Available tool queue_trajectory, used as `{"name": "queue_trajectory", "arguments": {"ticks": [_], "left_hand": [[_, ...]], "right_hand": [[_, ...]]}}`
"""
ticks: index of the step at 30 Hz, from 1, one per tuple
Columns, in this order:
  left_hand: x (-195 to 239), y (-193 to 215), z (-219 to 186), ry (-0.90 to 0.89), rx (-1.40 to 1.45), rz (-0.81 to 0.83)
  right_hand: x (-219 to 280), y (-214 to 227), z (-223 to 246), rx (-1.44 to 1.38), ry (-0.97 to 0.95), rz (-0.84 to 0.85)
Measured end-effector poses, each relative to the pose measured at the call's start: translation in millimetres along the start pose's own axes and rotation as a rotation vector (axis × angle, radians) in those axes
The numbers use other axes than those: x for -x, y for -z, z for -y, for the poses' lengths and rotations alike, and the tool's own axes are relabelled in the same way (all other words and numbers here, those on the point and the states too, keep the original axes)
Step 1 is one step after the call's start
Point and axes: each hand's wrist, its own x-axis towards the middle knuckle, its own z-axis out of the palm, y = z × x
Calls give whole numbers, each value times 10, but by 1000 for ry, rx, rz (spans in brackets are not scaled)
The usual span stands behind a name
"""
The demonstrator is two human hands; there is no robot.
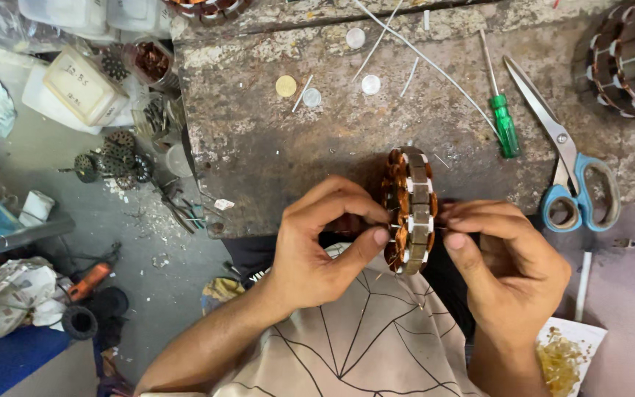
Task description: The person inserts white insulation strips into the slots of a motor stator by hand. They use scissors to cut the strips and a screwdriver to push and seat the materials into the stator slots.
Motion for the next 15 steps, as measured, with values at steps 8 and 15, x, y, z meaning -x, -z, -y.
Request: {"name": "queue_trajectory", "arguments": {"ticks": [8, 15], "left_hand": [[-1, 79, -37, -41, -30, -94], [67, 319, -61, -160, -223, -216]], "right_hand": [[-57, -112, 62, 79, 30, 17], [-243, -168, 178, 184, 363, 44]]}}
